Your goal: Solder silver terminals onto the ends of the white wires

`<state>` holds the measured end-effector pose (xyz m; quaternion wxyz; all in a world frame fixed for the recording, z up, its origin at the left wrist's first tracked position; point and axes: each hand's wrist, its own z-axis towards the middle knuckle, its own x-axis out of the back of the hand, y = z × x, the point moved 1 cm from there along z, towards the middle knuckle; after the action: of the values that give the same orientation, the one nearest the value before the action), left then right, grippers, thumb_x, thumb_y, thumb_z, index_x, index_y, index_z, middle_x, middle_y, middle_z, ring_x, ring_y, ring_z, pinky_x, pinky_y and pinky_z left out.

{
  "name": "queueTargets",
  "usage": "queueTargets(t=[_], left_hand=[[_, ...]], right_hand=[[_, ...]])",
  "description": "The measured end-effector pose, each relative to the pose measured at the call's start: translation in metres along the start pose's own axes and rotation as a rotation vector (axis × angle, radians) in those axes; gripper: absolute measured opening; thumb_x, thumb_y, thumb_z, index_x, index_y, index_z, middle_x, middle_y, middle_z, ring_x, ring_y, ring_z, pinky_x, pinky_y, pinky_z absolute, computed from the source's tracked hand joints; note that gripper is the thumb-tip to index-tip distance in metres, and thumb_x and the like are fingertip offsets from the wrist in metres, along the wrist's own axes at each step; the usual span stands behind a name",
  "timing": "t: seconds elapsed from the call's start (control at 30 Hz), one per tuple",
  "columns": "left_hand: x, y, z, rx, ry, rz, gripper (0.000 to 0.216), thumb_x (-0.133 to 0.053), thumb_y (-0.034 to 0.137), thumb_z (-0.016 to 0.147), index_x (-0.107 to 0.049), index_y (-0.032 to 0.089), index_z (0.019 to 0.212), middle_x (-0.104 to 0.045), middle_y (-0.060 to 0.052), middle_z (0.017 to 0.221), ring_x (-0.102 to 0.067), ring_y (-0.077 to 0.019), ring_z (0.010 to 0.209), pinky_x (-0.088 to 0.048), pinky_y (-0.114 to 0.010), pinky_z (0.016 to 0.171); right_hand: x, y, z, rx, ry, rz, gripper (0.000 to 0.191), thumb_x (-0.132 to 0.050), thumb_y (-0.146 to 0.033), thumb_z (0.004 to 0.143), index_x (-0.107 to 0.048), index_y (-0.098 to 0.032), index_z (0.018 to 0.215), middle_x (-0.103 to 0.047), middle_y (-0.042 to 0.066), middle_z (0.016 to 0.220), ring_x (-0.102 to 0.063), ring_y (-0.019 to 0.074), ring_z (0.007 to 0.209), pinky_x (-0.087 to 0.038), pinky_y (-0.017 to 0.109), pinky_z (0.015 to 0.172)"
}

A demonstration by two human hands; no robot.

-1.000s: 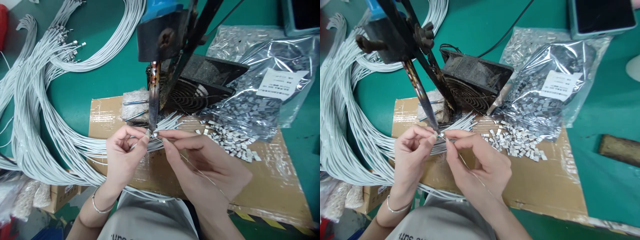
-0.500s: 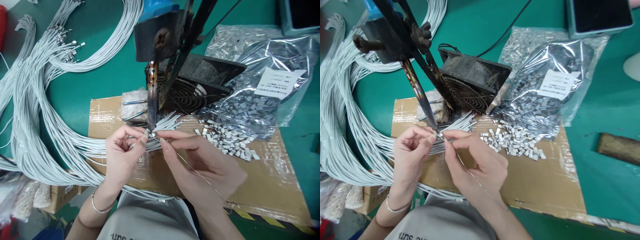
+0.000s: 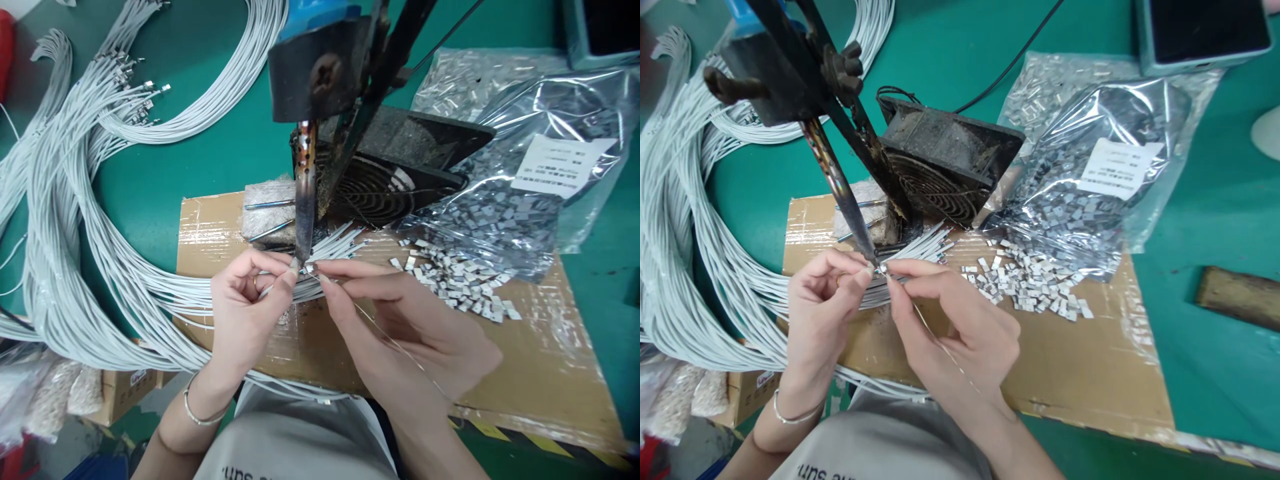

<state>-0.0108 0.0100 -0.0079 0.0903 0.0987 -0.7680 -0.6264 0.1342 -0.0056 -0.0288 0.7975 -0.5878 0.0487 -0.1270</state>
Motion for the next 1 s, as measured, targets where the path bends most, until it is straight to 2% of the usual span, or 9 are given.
queueTargets(t=[0.57,0.67,0.77,0.8,0.83,0.87,0.93,0.97,1.0], left_hand=[[0.0,-0.001,-0.004,0.056,-0.016,0.02,0.018,-0.088,0.016,0.075,-0.072,0.017,0.068,-0.08,-0.005,0.084,-0.039,-0.0009,0.042,-0.022,-0.016,0.038],[0.002,-0.003,-0.011,0.056,-0.033,0.022,0.018,-0.089,0.017,0.076,-0.072,0.016,0.069,-0.08,-0.006,0.085,-0.041,-0.002,0.043,-0.026,-0.015,0.039],[0.003,-0.008,-0.026,0.038,-0.066,0.029,0.017,-0.089,0.019,0.078,-0.073,0.016,0.071,-0.08,-0.007,0.085,-0.051,-0.0062,0.052,-0.039,-0.016,0.045],[0.004,-0.011,-0.033,0.038,-0.095,0.036,0.017,-0.088,0.019,0.079,-0.073,0.016,0.072,-0.08,-0.007,0.085,-0.057,-0.0085,0.057,-0.044,-0.016,0.05],[0.005,-0.014,-0.04,0.041,-0.128,0.049,0.015,-0.086,0.02,0.083,-0.074,0.016,0.074,-0.081,-0.008,0.087,-0.062,-0.0104,0.063,-0.048,-0.017,0.054],[0.007,-0.017,-0.048,0.051,-0.2,0.075,0.015,-0.083,0.02,0.086,-0.074,0.017,0.075,-0.081,-0.009,0.089,-0.066,-0.0116,0.066,-0.05,-0.018,0.057],[0.012,-0.024,-0.063,0.031,-0.381,0.151,0.016,-0.078,0.02,0.092,-0.073,0.017,0.077,-0.082,-0.01,0.09,-0.07,-0.0145,0.07,-0.052,-0.021,0.06],[0.015,-0.027,-0.07,0.015,-0.501,0.227,0.018,-0.076,0.02,0.094,-0.073,0.018,0.077,-0.082,-0.01,0.088,-0.07,-0.016,0.069,-0.052,-0.023,0.059],[0.02,-0.03,-0.075,-0.032,-0.595,0.305,0.018,-0.074,0.018,0.095,-0.074,0.018,0.078,-0.082,-0.009,0.087,-0.071,-0.0177,0.07,-0.053,-0.025,0.061]], right_hand=[[0.0,0.001,-0.01,-0.022,-0.017,0.044,0.019,-0.077,-0.007,0.096,-0.072,-0.024,0.089,-0.086,0.003,0.101,-0.084,0.0204,0.092,-0.068,0.033,0.084],[0.011,0.002,-0.012,-0.074,0.042,0.05,0.014,-0.075,-0.01,0.1,-0.073,-0.024,0.097,-0.086,0.003,0.098,-0.084,0.0195,0.088,-0.068,0.032,0.079],[0.053,0.005,-0.003,-0.14,0.264,0.098,0.005,-0.077,-0.021,0.103,-0.079,-0.024,0.1,-0.077,-0.003,0.07,-0.074,0.0118,0.058,-0.058,0.024,0.055],[0.073,0.005,0.003,-0.166,0.307,0.19,0.012,-0.078,-0.026,0.103,-0.082,-0.024,0.092,-0.077,-0.002,0.067,-0.075,0.0111,0.059,-0.056,0.023,0.053],[0.095,0.004,0.011,-0.208,0.314,0.264,0.016,-0.078,-0.033,0.102,-0.086,-0.025,0.091,-0.083,0.0,0.074,-0.082,0.0125,0.072,-0.053,0.022,0.052],[0.118,0.001,0.019,-0.317,0.334,0.294,0.022,-0.071,-0.04,0.105,-0.088,-0.028,0.099,-0.089,-0.001,0.096,-0.085,0.0158,0.101,-0.056,0.022,0.061],[0.164,-0.008,0.04,-0.407,0.423,0.257,0.044,-0.05,-0.045,0.107,-0.089,-0.03,0.094,-0.083,-0.006,0.126,-0.068,0.0216,0.139,-0.055,0.025,0.067],[0.185,-0.013,0.053,-0.445,0.456,0.181,0.051,-0.044,-0.041,0.105,-0.087,-0.024,0.083,-0.076,-0.006,0.134,-0.057,0.0256,0.147,-0.052,0.029,0.068],[0.203,-0.018,0.066,-0.431,0.484,0.077,0.054,-0.045,-0.037,0.102,-0.08,-0.016,0.066,-0.071,-0.002,0.135,-0.054,0.0307,0.146,-0.049,0.035,0.066]])
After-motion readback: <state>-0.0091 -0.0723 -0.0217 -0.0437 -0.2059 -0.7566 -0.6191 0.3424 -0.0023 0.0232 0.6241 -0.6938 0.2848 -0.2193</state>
